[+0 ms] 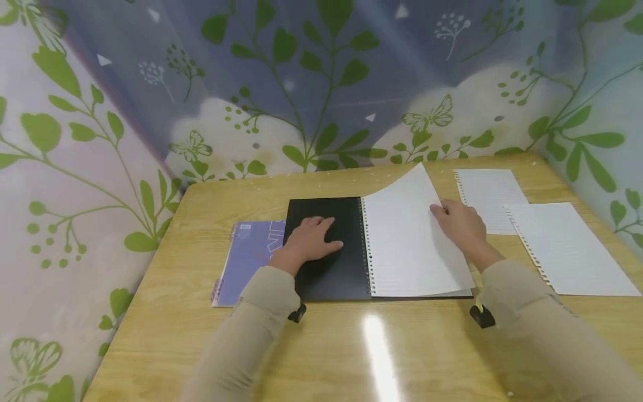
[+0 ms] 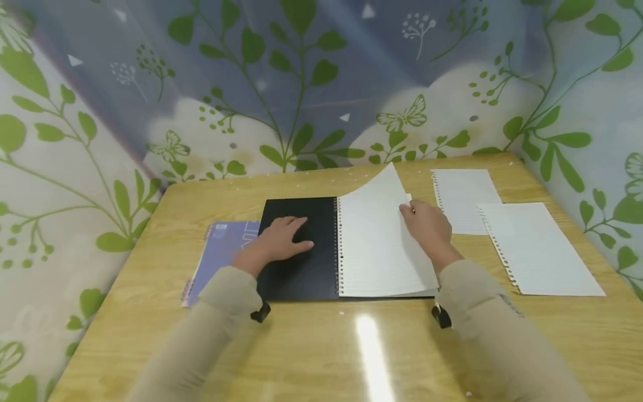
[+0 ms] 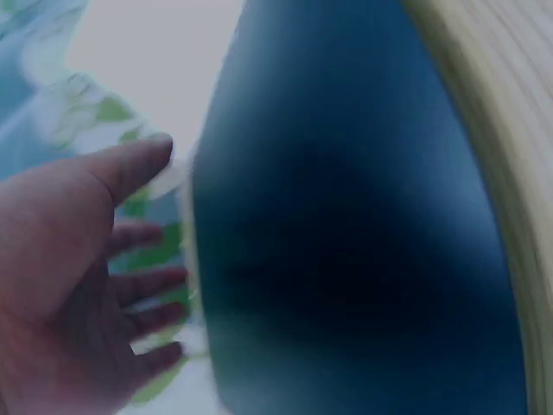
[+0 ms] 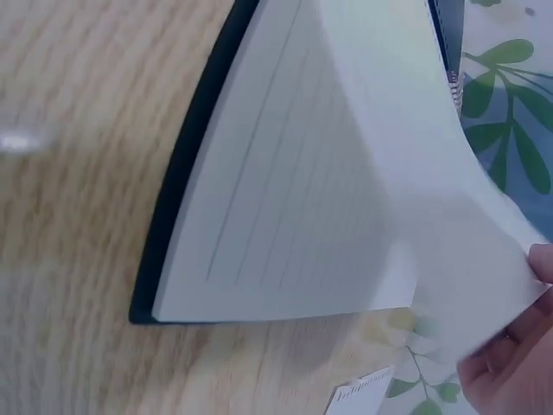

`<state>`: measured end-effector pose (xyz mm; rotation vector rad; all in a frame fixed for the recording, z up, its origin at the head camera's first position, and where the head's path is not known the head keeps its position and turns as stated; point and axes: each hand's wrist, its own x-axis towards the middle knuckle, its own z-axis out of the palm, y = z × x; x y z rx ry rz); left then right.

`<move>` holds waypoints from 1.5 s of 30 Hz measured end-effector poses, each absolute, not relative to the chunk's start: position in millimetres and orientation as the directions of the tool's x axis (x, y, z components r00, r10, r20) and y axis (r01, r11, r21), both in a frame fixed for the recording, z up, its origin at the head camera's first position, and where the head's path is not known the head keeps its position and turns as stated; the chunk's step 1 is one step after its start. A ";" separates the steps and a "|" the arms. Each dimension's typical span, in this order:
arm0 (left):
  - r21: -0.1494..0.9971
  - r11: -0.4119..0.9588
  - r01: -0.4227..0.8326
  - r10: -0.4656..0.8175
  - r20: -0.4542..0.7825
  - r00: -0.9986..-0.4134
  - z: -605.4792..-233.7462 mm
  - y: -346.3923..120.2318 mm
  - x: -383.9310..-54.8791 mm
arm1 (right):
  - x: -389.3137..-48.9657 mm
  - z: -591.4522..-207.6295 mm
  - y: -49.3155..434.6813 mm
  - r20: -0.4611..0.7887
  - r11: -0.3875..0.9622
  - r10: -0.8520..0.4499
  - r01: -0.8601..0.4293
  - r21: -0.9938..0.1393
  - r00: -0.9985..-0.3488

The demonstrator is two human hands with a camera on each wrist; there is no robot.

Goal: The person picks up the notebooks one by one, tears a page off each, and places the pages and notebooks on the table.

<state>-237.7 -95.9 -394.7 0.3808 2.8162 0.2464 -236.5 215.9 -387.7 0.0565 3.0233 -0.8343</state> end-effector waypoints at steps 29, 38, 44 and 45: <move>0.030 0.974 0.225 0.217 -0.405 -0.888 -422.0 -41.9 -265.7 | -243.6 -432.5 240.2 -0.263 0.772 -0.085 0.104 -0.627 -0.961; 0.033 0.974 0.223 0.216 -0.407 -0.887 -419.1 -42.6 -266.7 | -240.3 -437.0 236.7 -0.129 0.770 -0.109 -0.002 -0.638 -0.986; 0.023 0.974 0.227 0.216 -0.410 -0.886 -418.7 -42.1 -264.7 | -236.7 -439.7 237.8 -0.107 0.788 -0.116 -0.026 -0.615 -0.987; 0.022 0.973 0.228 0.217 -0.413 -0.885 -419.1 -41.9 -264.4 | -235.9 -440.4 238.1 -0.109 0.786 -0.116 -0.024 -0.618 -0.987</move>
